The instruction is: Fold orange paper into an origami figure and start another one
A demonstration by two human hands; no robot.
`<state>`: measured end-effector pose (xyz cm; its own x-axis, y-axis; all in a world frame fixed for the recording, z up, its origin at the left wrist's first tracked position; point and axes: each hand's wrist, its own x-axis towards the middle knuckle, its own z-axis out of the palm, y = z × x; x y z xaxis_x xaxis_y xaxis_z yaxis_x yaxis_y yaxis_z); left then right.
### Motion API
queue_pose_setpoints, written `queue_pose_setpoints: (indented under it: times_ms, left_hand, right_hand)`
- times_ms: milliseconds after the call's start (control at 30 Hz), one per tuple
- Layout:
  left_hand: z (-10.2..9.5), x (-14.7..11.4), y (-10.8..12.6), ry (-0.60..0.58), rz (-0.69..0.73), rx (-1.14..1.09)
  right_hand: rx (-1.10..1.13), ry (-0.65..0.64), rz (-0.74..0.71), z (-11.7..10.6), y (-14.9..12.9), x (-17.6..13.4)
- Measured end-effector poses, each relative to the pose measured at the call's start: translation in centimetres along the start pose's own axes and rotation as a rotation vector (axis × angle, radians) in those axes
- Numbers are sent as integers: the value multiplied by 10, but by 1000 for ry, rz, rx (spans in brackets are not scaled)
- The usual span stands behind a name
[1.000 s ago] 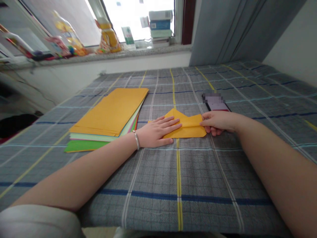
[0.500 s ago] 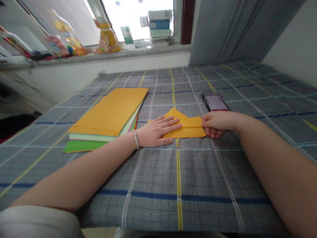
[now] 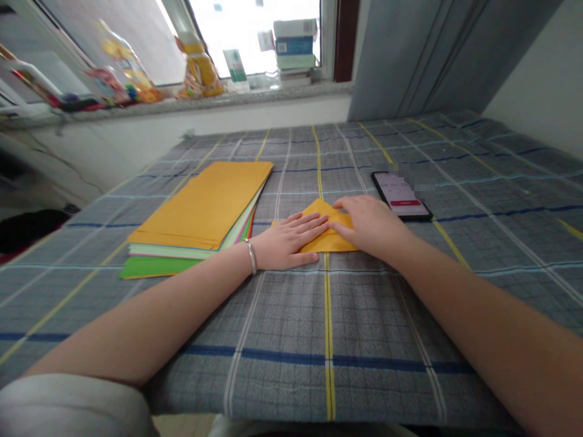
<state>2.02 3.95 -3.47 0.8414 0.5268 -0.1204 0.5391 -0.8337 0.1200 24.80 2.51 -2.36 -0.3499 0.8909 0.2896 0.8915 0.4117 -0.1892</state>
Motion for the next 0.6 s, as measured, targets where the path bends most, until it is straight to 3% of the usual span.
queue_pose_setpoints:
  times_ms: [133,600]
  left_hand:
    - [4,0,-3,41,4,-35]
    - [1,-3,-7,28,64,-52]
  right_hand:
    - [-17,-111,-52,22,4,6]
    - [20,-94,-25,34,28,12]
